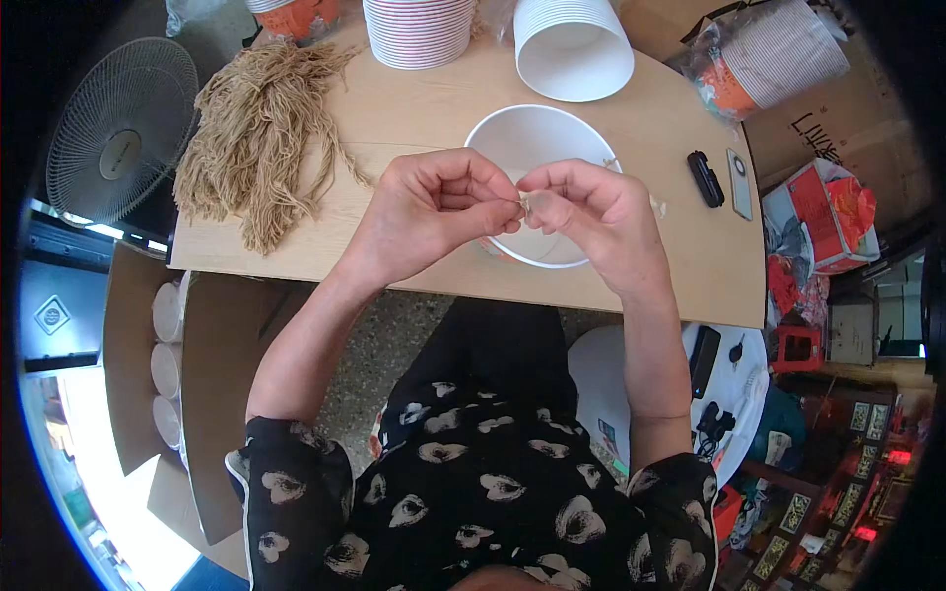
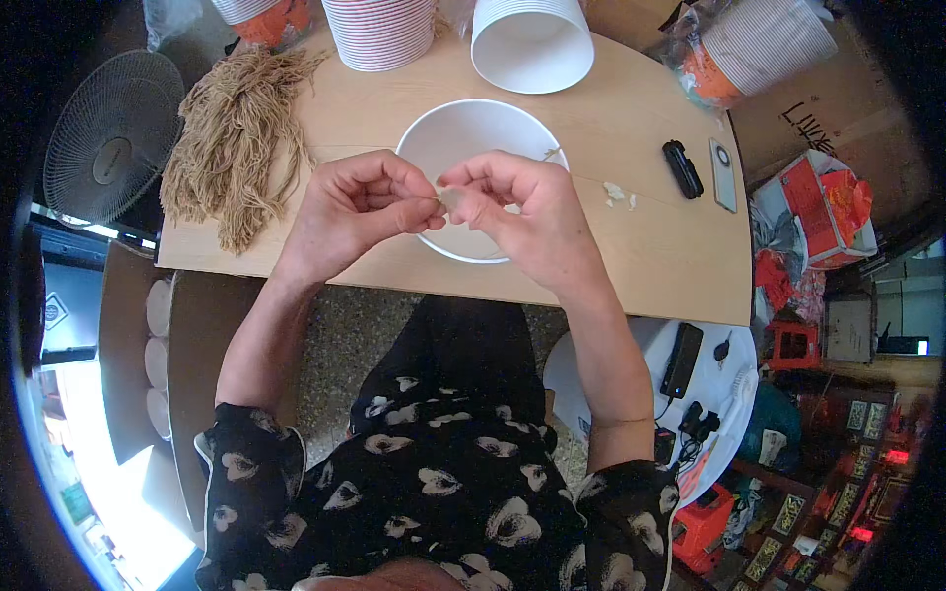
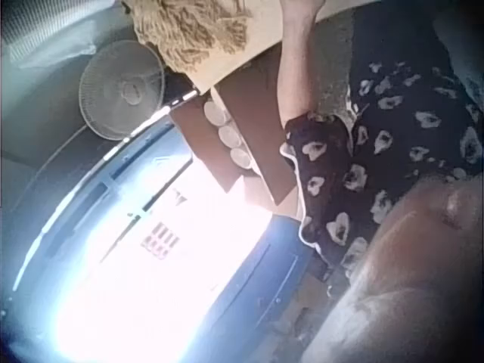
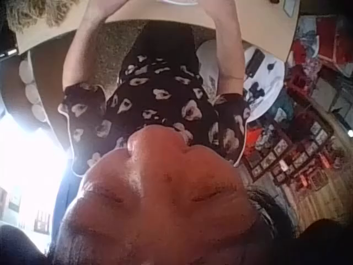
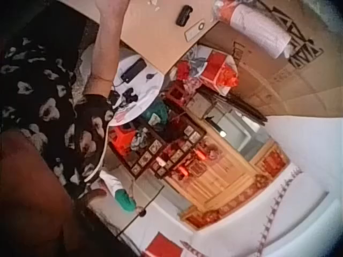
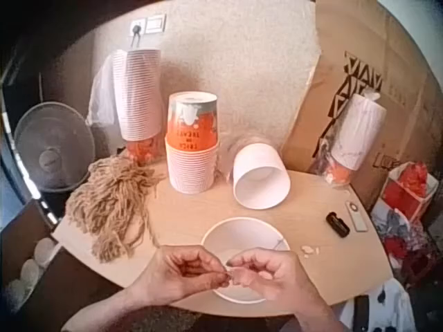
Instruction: The person is threading and tying strings onto small Halloween-themed paper buckets to prepare them for use.
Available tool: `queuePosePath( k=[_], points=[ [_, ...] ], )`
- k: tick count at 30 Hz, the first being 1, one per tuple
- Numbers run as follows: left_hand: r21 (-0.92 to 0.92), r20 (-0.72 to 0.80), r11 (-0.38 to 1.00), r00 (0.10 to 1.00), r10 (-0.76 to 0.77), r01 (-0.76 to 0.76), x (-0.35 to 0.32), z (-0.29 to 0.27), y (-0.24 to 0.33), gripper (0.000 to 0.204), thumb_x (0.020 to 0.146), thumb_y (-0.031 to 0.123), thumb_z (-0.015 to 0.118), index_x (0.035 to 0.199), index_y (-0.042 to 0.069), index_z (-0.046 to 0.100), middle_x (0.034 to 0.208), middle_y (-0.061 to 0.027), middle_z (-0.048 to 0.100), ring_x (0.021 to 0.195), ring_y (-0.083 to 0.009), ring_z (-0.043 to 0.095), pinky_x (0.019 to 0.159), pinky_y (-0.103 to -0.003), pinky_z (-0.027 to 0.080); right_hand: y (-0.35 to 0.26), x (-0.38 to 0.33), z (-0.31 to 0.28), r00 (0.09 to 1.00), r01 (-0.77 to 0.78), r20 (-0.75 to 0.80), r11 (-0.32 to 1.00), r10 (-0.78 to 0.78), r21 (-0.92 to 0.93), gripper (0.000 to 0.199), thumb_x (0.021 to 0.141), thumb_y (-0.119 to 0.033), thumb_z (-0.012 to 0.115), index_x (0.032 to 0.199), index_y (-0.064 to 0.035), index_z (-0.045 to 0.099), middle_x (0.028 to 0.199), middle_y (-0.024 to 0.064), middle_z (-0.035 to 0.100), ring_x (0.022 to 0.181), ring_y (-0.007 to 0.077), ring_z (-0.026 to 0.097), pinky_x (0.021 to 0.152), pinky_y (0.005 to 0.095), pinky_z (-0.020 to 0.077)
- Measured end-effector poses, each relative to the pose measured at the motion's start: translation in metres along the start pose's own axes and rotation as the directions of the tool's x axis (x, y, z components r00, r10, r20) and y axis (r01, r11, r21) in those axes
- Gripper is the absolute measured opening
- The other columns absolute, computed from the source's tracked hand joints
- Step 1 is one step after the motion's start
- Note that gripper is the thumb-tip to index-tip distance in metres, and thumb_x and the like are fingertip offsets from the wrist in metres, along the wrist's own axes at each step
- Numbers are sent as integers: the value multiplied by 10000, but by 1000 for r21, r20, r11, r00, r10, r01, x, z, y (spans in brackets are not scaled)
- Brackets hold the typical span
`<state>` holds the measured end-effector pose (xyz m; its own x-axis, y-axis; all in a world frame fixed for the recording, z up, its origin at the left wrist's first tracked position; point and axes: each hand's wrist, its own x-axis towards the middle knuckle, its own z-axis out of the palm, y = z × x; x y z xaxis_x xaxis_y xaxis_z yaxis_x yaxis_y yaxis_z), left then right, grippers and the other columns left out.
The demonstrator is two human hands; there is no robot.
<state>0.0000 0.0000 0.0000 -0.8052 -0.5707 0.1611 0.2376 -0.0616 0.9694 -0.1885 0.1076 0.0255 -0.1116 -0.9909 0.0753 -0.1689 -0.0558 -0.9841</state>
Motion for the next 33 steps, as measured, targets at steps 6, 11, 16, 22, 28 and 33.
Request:
queuePosePath(
  k=[6, 11, 16, 22, 28, 33],
  points=[
    [43, 16, 999, 1000, 9, -10, 1, 1, 3, 132, 893, 6, 715, 1004, -17, 646, 858, -69, 724, 836, -107, 705, 724, -227, 576, 1, 0, 4, 999, 37, -5, 999, -37, -3, 127, 970, -94, 621, 981, 26, 660, 834, 40, 666, 758, 87, 612, 716, 235, 494],
    [-13, -10, 999, 999, -33, 33, -1, 0, 2, 213, 921, 7, 683, 1104, -6, 575, 858, -86, 725, 831, -114, 702, 723, -238, 576, -2, -1, 7, 992, 76, -98, 997, -77, -8, 122, 976, -110, 624, 961, 11, 631, 800, 19, 631, 741, 76, 583, 700, 225, 471],
    [36, 21, 999, 999, -36, 35, 0, 2, 9, 202, 934, 4, 664, 1113, -19, 573, 864, -86, 718, 842, -120, 699, 730, -245, 576, 7, -3, 17, 953, 179, -231, 980, -195, -86, 143, 981, -124, 620, 941, 13, 622, 799, 16, 623, 737, 70, 565, 695, 225, 464],
    [75, 84, 994, 993, -86, 79, 2, 0, 10, 210, 956, 79, 662, 1129, -37, 629, 895, -75, 711, 847, -124, 695, 769, -251, 580, 8, 2, 18, 897, 301, -250, 918, -365, -259, 154, 987, -135, 616, 936, 10, 617, 788, 21, 628, 714, 70, 552, 677, 228, 462],
    [132, 6, 987, 995, -97, 96, 8, 2, 13, 180, 937, 131, 703, 1025, -27, 696, 846, -53, 714, 816, -91, 682, 749, -234, 567, -15, -4, 1, 995, 21, -93, 994, -32, -110, 170, 988, -159, 623, 964, 9, 629, 765, 10, 634, 688, 45, 537, 624, 198, 431],
    [151, -9, 988, 999, -34, 35, 8, 1, 14, 174, 942, 135, 699, 1007, -25, 709, 850, -42, 714, 808, -79, 671, 751, -232, 556, -5, -10, -18, 998, 5, 54, 961, 10, -275, 179, 957, -160, 667, 946, 18, 672, 749, -9, 645, 681, 33, 541, 612, 191, 419]
  ],
)
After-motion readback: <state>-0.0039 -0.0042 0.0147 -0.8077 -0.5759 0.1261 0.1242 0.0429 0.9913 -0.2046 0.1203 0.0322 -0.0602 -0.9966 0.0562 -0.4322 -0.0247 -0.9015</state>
